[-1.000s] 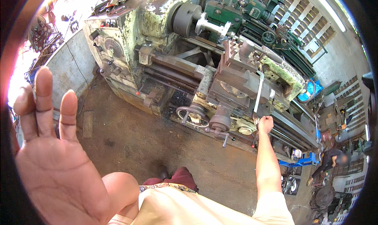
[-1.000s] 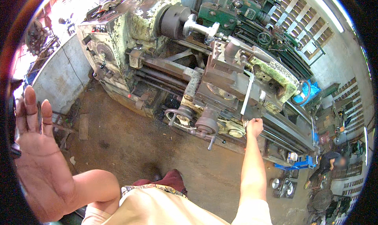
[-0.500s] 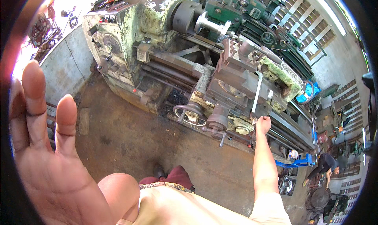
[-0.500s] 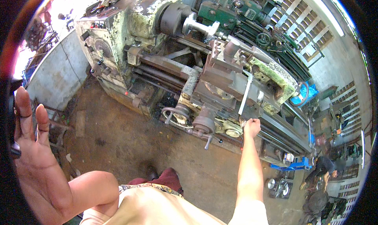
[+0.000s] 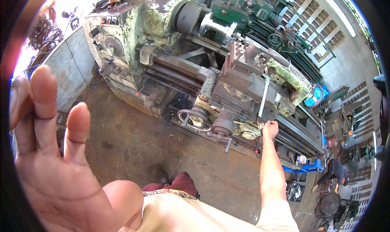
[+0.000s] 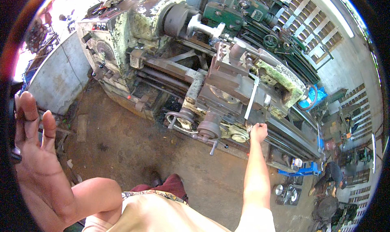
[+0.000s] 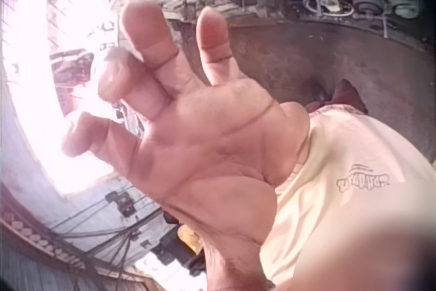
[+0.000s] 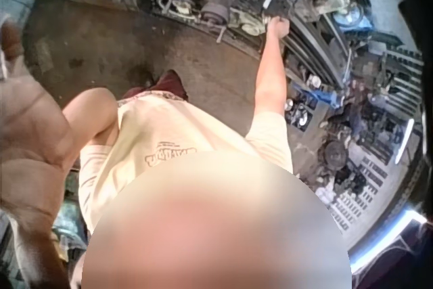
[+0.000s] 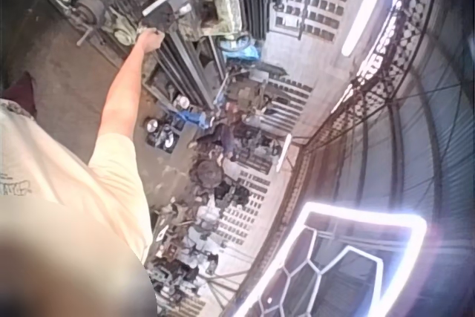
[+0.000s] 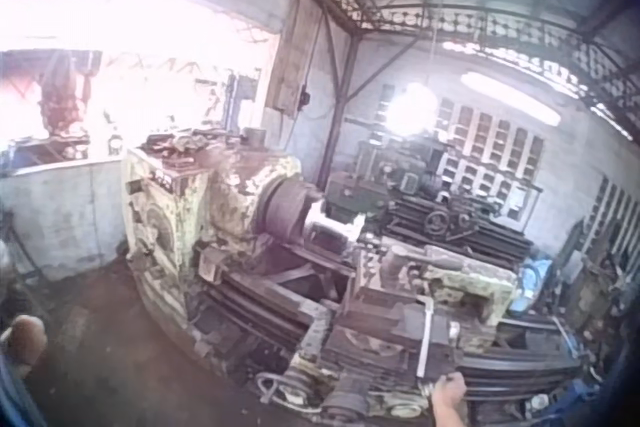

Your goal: The person operates a metal lathe, adjusting the tool post and carriage while a cylindrical workpiece rotates. They periodically stop the machine to measure the workpiece with a vernier caliper and then resume cutting. The person also uses a wire brush to clear metal shavings from the work area.

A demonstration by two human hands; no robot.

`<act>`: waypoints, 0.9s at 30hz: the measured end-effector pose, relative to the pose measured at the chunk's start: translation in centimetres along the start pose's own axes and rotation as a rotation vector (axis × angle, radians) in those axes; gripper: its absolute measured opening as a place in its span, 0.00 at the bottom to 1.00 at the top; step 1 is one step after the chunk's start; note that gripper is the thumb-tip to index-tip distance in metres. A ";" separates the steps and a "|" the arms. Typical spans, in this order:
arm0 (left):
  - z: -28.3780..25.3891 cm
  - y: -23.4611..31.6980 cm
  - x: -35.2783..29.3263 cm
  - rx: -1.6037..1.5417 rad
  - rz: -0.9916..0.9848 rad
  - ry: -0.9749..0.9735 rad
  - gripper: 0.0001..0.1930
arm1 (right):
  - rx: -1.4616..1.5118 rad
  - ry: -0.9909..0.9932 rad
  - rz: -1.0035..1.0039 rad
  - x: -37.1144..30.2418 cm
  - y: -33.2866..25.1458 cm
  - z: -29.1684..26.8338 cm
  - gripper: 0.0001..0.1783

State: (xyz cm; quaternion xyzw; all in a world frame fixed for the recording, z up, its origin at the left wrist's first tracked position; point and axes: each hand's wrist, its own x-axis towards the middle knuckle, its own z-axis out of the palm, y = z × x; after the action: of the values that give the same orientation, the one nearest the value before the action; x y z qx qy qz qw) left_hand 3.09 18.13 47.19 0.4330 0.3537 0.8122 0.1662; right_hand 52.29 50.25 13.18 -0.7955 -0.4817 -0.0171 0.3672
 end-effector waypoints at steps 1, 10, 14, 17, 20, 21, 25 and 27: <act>0.0 0.1 0.1 0.000 0.002 -0.005 0.46 | -0.007 -0.002 0.014 0.0 0.1 0.0 0.11; 1.6 -6.1 -2.0 0.082 -0.182 0.038 0.34 | -0.003 0.012 0.011 -0.1 -0.2 -0.3 0.10; 0.8 -16.1 -5.7 0.284 -0.674 -0.255 0.22 | 0.055 -0.004 0.030 -0.2 -0.1 -0.4 0.10; -0.3 -23.3 -10.2 0.591 -0.927 -0.462 0.22 | 0.062 -0.028 0.073 -0.2 -0.3 -0.3 0.10; -1.3 -28.6 -13.6 0.853 -0.920 -0.623 0.27 | 0.037 0.024 0.051 -0.4 -0.6 -0.4 0.09; -1.4 -30.0 -14.3 0.891 -0.880 -0.637 0.29 | 0.069 0.033 0.038 -0.5 -0.7 -0.5 0.08; -0.5 -34.9 -15.7 0.911 -0.795 -0.543 0.33 | 0.128 0.053 0.016 -1.0 -0.8 -0.9 0.07; 0.4 -37.2 -15.7 0.936 -0.772 -0.482 0.33 | 0.121 0.045 -0.009 -1.1 -0.7 -0.9 0.07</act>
State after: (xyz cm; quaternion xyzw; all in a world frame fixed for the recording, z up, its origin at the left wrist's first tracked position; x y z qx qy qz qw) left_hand 11.02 35.05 11.42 0.4717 0.7530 0.3343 0.3144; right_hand 51.49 49.06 13.83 -0.7692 -0.4770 -0.0074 0.4250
